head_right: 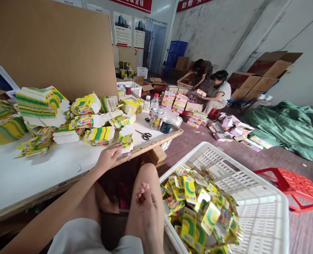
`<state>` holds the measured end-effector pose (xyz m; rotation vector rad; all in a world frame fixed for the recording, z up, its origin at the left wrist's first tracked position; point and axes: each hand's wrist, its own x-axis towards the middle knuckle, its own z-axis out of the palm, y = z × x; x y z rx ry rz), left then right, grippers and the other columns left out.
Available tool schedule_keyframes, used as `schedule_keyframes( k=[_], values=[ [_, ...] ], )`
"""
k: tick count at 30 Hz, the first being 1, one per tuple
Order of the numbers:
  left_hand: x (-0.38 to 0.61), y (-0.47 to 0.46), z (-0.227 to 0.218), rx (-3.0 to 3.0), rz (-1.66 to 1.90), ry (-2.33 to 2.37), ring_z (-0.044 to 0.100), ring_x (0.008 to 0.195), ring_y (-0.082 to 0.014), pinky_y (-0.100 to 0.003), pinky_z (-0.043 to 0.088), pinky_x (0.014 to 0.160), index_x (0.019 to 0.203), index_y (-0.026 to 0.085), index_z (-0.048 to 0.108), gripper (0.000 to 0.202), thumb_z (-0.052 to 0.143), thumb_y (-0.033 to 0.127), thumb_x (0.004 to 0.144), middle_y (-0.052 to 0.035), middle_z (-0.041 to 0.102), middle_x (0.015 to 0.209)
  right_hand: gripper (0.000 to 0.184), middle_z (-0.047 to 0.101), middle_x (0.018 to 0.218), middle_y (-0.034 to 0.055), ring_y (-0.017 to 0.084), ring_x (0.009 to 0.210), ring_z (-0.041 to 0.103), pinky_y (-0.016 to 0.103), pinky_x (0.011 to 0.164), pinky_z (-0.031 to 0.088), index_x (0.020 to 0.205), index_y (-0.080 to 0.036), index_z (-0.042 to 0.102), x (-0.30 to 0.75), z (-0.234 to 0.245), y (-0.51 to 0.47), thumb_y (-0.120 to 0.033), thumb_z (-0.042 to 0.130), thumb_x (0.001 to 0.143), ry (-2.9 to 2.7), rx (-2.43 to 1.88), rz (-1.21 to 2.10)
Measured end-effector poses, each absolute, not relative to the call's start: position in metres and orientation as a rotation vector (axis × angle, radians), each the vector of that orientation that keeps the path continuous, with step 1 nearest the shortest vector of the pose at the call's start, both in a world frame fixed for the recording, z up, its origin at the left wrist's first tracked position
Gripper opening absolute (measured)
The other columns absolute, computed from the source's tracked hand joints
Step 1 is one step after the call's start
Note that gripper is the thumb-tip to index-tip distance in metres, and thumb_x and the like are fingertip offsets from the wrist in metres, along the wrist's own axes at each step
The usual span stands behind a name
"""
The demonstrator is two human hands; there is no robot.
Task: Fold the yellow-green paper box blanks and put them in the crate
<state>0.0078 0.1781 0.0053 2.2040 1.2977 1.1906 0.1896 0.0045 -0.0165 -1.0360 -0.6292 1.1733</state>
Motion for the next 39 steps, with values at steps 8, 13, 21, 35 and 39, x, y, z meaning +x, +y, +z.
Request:
schedule_keyframes(
  k=[8,13,21,35,39],
  values=[
    [0.002,0.172,0.022,2.067,1.621,1.382,0.062,0.127,-0.0243,-0.046,0.049,0.111,0.117,0.020,0.071,0.033,0.044,0.021,0.099,-0.0080,0.072,0.127,0.036,0.066,0.072,0.0022,0.017,0.063,0.062,0.028,0.056,0.052,0.085,-0.020,0.073,0.172,0.006,0.010,-0.054,0.080,0.073,-0.400,-1.018,1.371],
    [-0.001,0.128,0.037,2.233,1.869,1.111,0.057,0.132,-0.0258,-0.047,0.047,0.113,0.129,0.022,0.064,0.038,0.052,0.009,0.095,-0.0077,0.069,0.133,0.042,0.069,0.072,0.0032,0.014,0.060,0.059,0.026,0.055,0.049,0.087,-0.018,0.076,0.163,0.014,0.008,-0.058,0.078,0.073,-0.416,-0.999,1.378],
    [0.001,0.023,0.001,2.280,1.305,0.689,0.056,0.133,-0.0278,-0.045,0.050,0.112,0.140,0.029,0.056,0.055,0.058,0.005,0.091,-0.0054,0.065,0.138,0.037,0.077,0.088,0.0064,0.025,0.077,0.070,0.035,0.064,0.055,0.092,-0.023,0.070,0.163,0.032,0.021,-0.056,0.076,0.075,-0.705,-1.076,1.226],
    [0.016,0.032,0.032,0.765,0.938,0.521,0.062,0.122,-0.0362,-0.046,0.050,0.104,0.121,0.022,0.073,0.054,0.075,0.055,0.077,-0.0133,0.070,0.129,0.028,0.075,0.099,0.0056,0.023,0.092,0.069,0.037,0.084,0.055,0.096,-0.023,0.068,0.150,0.017,-0.002,-0.044,0.077,0.080,-0.755,-1.034,1.312],
    [0.015,0.032,0.030,0.793,0.955,0.581,0.068,0.111,-0.0329,-0.043,0.053,0.097,0.120,0.020,0.073,0.046,0.072,0.048,0.084,-0.0148,0.073,0.123,0.033,0.075,0.104,0.0084,0.027,0.099,0.069,0.040,0.087,0.055,0.097,-0.022,0.070,0.153,0.019,-0.002,-0.047,0.078,0.078,-0.796,-1.070,1.301]
  ],
)
